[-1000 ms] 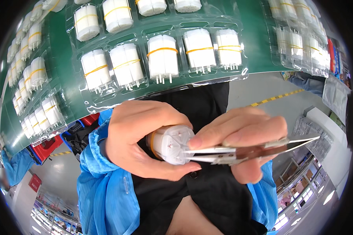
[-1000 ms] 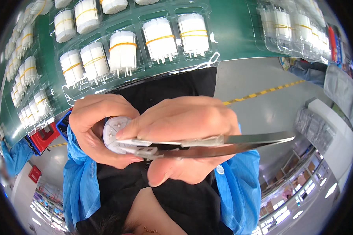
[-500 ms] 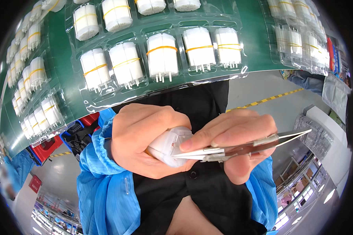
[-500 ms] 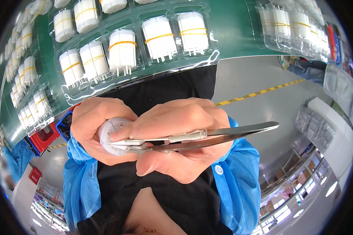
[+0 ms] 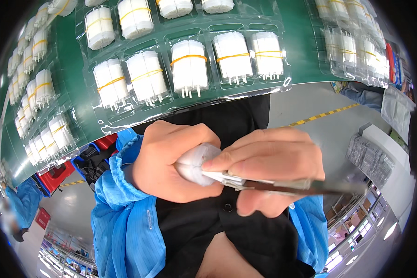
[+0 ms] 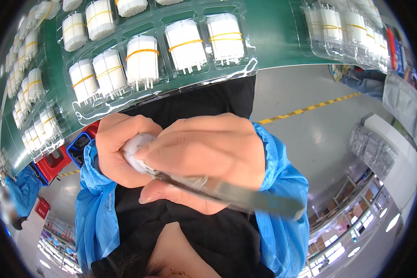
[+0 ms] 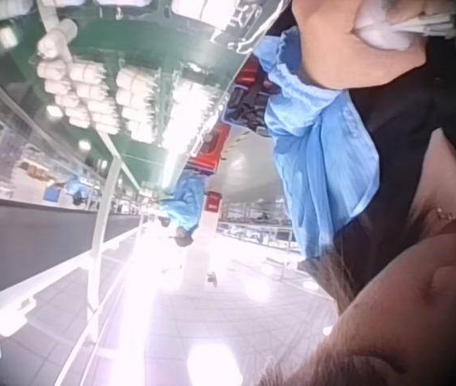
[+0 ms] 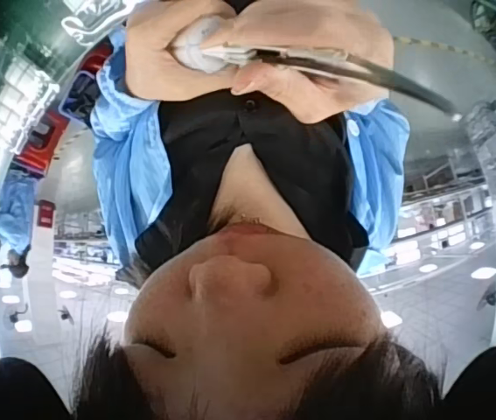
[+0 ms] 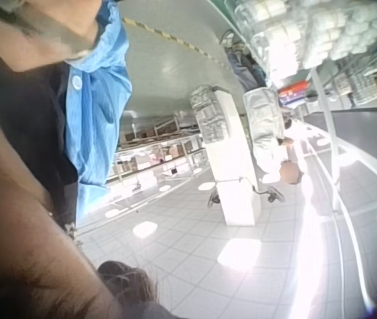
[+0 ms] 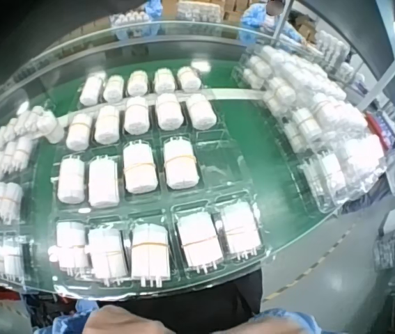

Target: The person cleans the edges of plastic cylindrical parts by scraping them with a scraping tool or tweezers.

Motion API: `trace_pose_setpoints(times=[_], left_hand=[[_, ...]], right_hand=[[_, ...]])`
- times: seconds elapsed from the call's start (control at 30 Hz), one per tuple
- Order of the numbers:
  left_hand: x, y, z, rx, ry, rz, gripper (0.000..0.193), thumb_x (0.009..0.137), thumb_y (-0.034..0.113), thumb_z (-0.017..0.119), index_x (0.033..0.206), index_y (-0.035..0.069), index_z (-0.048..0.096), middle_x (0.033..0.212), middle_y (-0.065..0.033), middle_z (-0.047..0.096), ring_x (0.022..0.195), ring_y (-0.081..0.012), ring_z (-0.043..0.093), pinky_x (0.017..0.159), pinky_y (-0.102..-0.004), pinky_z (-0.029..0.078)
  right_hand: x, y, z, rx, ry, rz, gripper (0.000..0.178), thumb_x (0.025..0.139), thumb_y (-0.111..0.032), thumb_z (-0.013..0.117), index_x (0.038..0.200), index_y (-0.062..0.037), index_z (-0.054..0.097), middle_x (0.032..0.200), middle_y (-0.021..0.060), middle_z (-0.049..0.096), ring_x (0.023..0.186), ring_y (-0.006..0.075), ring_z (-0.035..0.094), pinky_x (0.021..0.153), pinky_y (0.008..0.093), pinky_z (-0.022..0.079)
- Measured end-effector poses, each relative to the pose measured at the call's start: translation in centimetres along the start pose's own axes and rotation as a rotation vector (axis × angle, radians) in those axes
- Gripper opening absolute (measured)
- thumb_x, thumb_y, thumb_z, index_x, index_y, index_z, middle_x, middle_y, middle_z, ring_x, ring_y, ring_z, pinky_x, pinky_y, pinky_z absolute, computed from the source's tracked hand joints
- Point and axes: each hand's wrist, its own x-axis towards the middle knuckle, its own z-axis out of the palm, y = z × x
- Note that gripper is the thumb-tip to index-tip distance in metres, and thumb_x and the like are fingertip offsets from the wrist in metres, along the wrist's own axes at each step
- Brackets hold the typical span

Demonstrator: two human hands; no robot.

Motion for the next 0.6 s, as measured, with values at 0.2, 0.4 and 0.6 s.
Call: trace_pose_setpoints(times=[0.2,0.4,0.6], left_hand=[[0.5,0.0,0.4,-0.175,0.019,0.077,0.028,0.057,0.011,0.079,0.076,0.004,0.059,0.060,-0.0061,0.057,0.048,-0.0229,0.057,0.042,-0.0275,0.040],[0.2,-0.1,1.0,-0.134,0.048,0.148,0.027,0.058,0.012,0.079,0.075,0.004,0.059,0.061,-0.0058,0.057,0.047,-0.0229,0.056,0.041,-0.0275,0.039],[0.3,0.0,0.5,-0.170,-0.023,0.121,0.028,0.059,0.012,0.079,0.077,0.003,0.060,0.063,-0.0066,0.058,0.048,-0.0230,0.057,0.041,-0.0269,0.040]], right_hand=[[-0.4,1.0,-0.7,0.267,0.026,-0.106,0.044,0.082,-0.031,0.068,0.098,0.0062,0.051,0.088,0.0280,0.064,0.068,0.0336,0.066,0.058,0.0355,0.055],[-0.9,0.5,0.3,0.282,0.082,0.026,0.042,0.086,-0.033,0.062,0.097,0.0056,0.053,0.087,0.0282,0.064,0.070,0.0323,0.066,0.060,0.0356,0.055],[-0.4,-0.3,-0.5,0.211,-0.015,0.099,0.042,0.087,-0.035,0.061,0.086,0.0072,0.055,0.086,0.0282,0.064,0.071,0.0322,0.067,0.061,0.0356,0.055]])
